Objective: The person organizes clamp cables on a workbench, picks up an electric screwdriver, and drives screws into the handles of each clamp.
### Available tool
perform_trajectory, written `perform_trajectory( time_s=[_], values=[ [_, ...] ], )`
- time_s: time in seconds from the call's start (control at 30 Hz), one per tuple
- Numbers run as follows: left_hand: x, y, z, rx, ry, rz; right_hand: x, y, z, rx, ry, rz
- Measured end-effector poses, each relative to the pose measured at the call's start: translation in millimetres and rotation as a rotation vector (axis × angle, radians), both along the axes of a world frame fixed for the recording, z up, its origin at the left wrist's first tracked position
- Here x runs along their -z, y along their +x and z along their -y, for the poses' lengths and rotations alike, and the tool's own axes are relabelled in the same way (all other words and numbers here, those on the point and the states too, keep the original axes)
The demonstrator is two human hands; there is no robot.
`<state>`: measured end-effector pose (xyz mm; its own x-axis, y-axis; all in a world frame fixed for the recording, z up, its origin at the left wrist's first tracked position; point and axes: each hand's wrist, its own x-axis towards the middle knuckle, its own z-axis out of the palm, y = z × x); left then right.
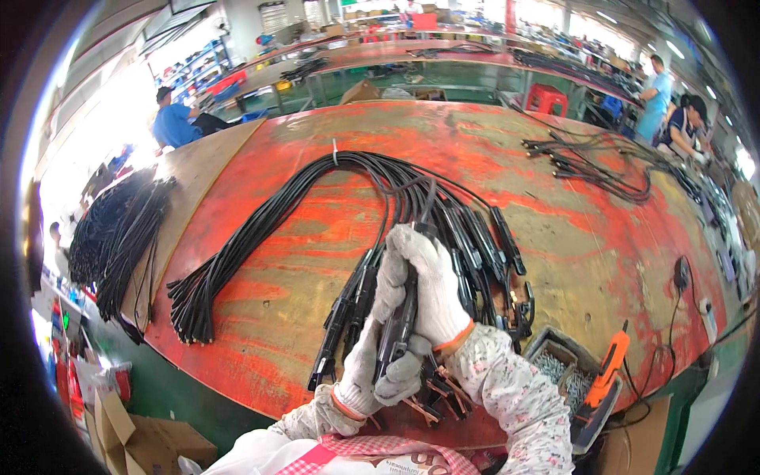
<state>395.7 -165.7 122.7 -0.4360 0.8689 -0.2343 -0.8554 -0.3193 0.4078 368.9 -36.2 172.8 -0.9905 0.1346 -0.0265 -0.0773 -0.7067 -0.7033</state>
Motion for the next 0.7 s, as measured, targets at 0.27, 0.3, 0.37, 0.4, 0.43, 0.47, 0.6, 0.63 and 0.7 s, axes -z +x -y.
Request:
perform_trajectory(
  time_s=[0.27, 0.3, 0.37, 0.4, 0.43, 0.47, 0.6, 0.63, 0.7],
  values=[
    [2.1, 3.7, -42.4, -0.426, -0.41, -0.299, -11.9, 11.0, -23.9, 0.251, 0.258, 0.151],
    [18.7, 5.7, -41.9, -0.447, -0.434, -0.118, -6.9, 8.8, -21.3, 0.305, 0.228, 0.114],
    [-0.8, 9.0, -29.5, -0.383, -0.312, -0.256, -7.1, 7.1, -20.8, 0.362, 0.163, 0.104],
    [8.3, 14.0, -23.5, -0.324, -0.414, -0.353, -12.1, 11.6, -27.0, 0.373, 0.132, 0.128],
    [2.0, 20.7, -29.8, -0.304, -0.623, -0.564, -11.9, 10.9, -33.2, 0.432, 0.126, 0.158],
    [-4.0, 25.9, -38.1, -0.299, -0.808, -0.792, -9.4, 12.8, -43.1, 0.479, 0.128, 0.18],
    [22.0, 34.4, -40.7, -0.235, -0.858, -1.298, 14.6, 48.7, -67.4, 0.517, 1.043, 0.362],
    [30.8, 33.6, -35.5, -0.172, -0.765, -1.347, 19.6, 73.3, -74.5, 0.614, 1.278, 0.313],
    [18.2, 17.2, -22.0, -0.042, -0.765, -0.977, 18.2, 121.7, -91.6, 0.808, 1.805, 0.243]
  ],
)
